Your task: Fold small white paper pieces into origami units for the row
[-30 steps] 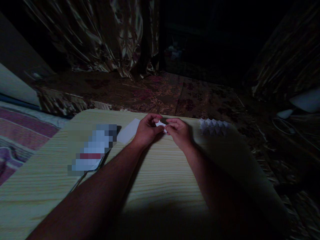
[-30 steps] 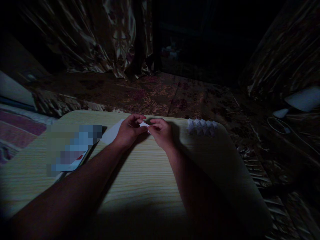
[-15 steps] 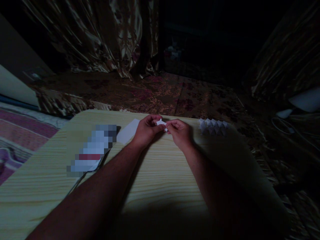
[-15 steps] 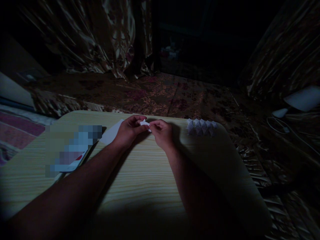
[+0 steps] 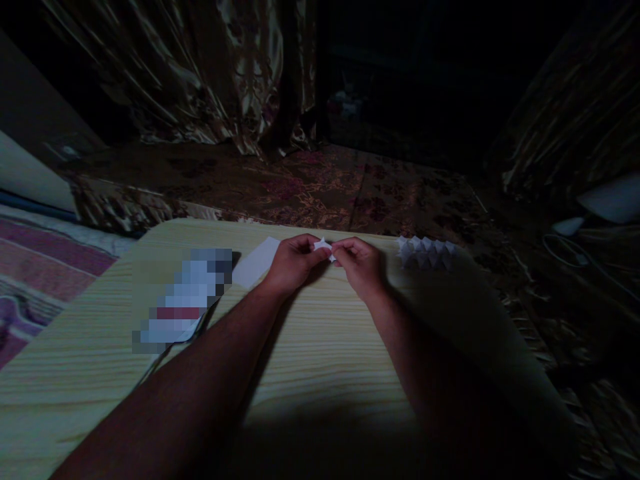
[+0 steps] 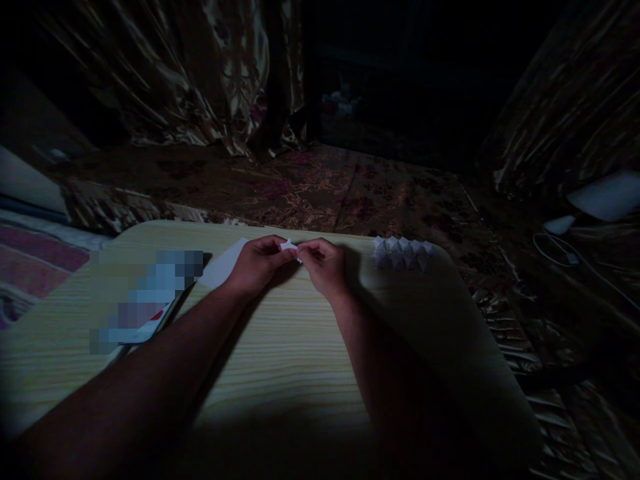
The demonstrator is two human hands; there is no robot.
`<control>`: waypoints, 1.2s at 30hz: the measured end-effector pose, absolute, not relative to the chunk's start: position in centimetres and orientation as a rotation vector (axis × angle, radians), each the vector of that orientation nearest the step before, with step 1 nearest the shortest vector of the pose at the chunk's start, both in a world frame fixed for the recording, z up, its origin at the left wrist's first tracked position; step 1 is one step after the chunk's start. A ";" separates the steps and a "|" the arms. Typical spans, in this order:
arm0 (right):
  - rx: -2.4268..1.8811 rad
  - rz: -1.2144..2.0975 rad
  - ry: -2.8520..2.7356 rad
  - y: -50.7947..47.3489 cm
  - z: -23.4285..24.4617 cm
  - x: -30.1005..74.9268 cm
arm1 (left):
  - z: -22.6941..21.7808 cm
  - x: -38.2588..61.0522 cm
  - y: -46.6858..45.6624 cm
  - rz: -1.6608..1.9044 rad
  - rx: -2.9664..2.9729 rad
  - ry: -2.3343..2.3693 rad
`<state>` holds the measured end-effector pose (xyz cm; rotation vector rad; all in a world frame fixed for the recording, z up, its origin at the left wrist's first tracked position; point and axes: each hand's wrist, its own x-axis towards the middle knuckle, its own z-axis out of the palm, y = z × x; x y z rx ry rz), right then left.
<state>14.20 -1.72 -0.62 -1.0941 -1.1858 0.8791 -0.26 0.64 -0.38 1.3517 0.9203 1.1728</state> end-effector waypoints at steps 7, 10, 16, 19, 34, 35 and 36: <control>-1.051 0.967 -1.146 -1.4 -1.1 14.6 | -0.4 -0.2 0.5 1.152 1.478 0.935; -1.044 0.988 -1.145 -1.3 -1.1 14.6 | -0.3 -0.3 0.4 1.133 1.474 0.954; -1.065 0.988 -1.171 -1.5 -0.9 14.6 | 0.0 -0.1 0.2 1.112 1.404 0.960; -1.076 0.978 -1.185 -1.4 -0.9 14.6 | 0.1 0.0 0.0 1.126 1.353 0.941; -1.064 1.013 -1.189 -1.3 -1.0 14.7 | 0.2 0.0 0.0 1.100 1.276 0.864; -1.057 1.015 -1.189 -1.3 -1.1 14.7 | 0.2 0.0 0.0 1.098 1.275 0.865; -1.054 1.014 -1.191 -1.2 -1.1 14.7 | 0.3 0.0 0.0 1.096 1.277 0.868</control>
